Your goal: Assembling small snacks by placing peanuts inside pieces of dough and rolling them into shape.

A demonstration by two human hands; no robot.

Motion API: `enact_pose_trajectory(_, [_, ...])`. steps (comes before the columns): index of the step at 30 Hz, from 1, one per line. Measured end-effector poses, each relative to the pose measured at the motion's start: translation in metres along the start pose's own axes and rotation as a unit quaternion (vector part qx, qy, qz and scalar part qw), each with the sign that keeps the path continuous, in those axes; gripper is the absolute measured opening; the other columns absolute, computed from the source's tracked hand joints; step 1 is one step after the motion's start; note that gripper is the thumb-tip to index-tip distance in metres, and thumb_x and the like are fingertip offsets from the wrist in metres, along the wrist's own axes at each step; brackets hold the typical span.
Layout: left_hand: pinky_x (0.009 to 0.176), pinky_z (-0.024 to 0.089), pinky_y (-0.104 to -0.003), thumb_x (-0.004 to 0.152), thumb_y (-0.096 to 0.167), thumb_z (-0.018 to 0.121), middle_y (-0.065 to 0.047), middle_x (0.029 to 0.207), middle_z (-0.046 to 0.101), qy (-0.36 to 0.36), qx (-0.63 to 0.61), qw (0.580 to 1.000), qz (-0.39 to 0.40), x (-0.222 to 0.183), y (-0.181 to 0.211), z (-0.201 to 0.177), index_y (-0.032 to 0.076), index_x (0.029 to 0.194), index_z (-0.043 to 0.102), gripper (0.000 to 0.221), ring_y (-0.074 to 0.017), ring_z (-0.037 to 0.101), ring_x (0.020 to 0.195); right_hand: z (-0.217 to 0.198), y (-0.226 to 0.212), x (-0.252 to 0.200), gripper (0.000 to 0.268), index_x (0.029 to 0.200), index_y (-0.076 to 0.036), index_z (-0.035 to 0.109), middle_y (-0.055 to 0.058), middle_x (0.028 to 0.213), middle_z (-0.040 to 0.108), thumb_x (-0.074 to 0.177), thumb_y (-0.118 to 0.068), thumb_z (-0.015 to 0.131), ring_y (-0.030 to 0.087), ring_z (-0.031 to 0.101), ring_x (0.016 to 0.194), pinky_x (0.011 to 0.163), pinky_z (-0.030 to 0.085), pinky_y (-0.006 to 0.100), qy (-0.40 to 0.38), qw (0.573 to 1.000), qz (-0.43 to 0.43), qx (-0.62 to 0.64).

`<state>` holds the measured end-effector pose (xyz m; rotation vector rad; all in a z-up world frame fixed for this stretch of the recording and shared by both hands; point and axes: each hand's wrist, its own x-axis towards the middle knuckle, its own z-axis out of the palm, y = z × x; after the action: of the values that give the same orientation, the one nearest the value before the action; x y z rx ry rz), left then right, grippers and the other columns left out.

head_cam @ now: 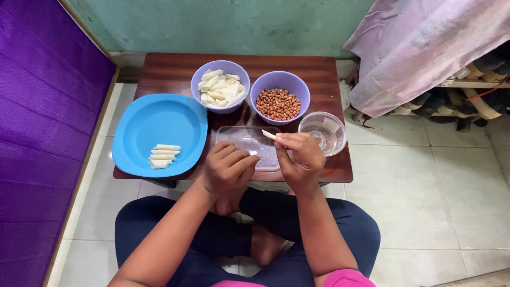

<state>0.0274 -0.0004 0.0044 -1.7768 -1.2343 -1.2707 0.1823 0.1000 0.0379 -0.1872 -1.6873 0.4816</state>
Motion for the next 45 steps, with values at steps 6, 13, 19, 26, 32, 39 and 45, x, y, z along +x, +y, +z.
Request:
enact_pose_trajectory(6, [0.069,0.057,-0.034,0.08,0.009,0.078,0.0,0.073,0.068,-0.004,-0.031,0.995,-0.097,0.009,0.009,-0.012,0.015,0.091,0.079,0.012,-0.0186,0.063,0.059,-0.005,0.0,-0.002,0.01,0.088,-0.002,0.079,0.011,0.084,0.078,0.084,0.007,0.082,0.029,0.071,0.071,0.06,0.056,0.035,-0.01,0.999,0.038,0.035])
enact_pose_trajectory(13, [0.076,0.059,-0.039,0.082,0.006,0.084,-0.01,0.096,0.078,0.009,-0.172,0.93,-0.326,0.018,0.032,-0.018,0.005,0.121,0.073,0.041,-0.0252,0.076,0.079,0.003,-0.005,-0.007,0.011,0.087,-0.003,0.079,0.012,0.083,0.079,0.082,0.006,0.083,0.03,0.072,0.069,0.058,0.056,0.034,-0.047,0.993,0.07,0.078])
enact_pose_trajectory(19, [0.076,0.059,-0.033,0.08,0.009,0.087,-0.005,0.082,0.076,0.005,-0.206,0.896,-0.393,0.009,0.029,-0.037,0.009,0.104,0.08,0.026,-0.0193,0.076,0.076,0.014,-0.013,-0.019,0.012,0.085,-0.004,0.08,0.011,0.082,0.079,0.081,0.006,0.084,0.028,0.072,0.068,0.058,0.057,0.032,-0.092,0.985,0.098,0.108])
enact_pose_trajectory(26, [0.073,0.059,-0.029,0.077,0.007,0.086,0.001,0.075,0.076,-0.034,-0.185,0.886,-0.423,-0.013,0.021,-0.073,0.016,0.09,0.082,0.016,-0.0172,0.076,0.072,0.033,-0.026,-0.033,0.016,0.088,-0.007,0.081,0.01,0.08,0.08,0.078,0.005,0.084,0.029,0.073,0.068,0.06,0.058,0.034,-0.177,0.968,0.135,0.113])
enact_pose_trajectory(32, [0.074,0.059,-0.034,0.08,0.007,0.083,-0.001,0.077,0.077,-0.078,-0.151,0.892,-0.418,-0.02,0.003,-0.115,0.016,0.09,0.081,0.014,-0.0229,0.076,0.076,0.065,-0.044,-0.029,0.015,0.093,-0.009,0.081,0.008,0.084,0.08,0.083,0.002,0.081,0.029,0.073,0.073,0.064,0.06,0.034,-0.238,0.954,0.149,0.103])
enact_pose_trajectory(39, [0.079,0.059,-0.039,0.084,0.006,0.079,-0.006,0.083,0.077,-0.114,-0.103,0.902,-0.403,-0.022,-0.044,-0.152,0.015,0.095,0.079,0.014,-0.0273,0.075,0.083,0.124,-0.049,-0.013,0.016,0.092,-0.013,0.082,0.006,0.084,0.078,0.081,0.0,0.084,0.024,0.07,0.077,0.065,0.059,0.032,-0.268,0.946,0.172,0.058])
enact_pose_trajectory(45, [0.091,0.054,-0.043,0.093,0.007,0.072,-0.004,0.102,0.076,-0.172,-0.048,0.891,-0.417,-0.039,-0.08,-0.165,0.014,0.11,0.077,0.019,-0.0267,0.073,0.101,0.167,-0.039,-0.007,0.014,0.089,-0.011,0.079,0.006,0.078,0.076,0.079,-0.002,0.083,0.024,0.067,0.074,0.068,0.057,0.038,-0.332,0.923,0.195,-0.018])
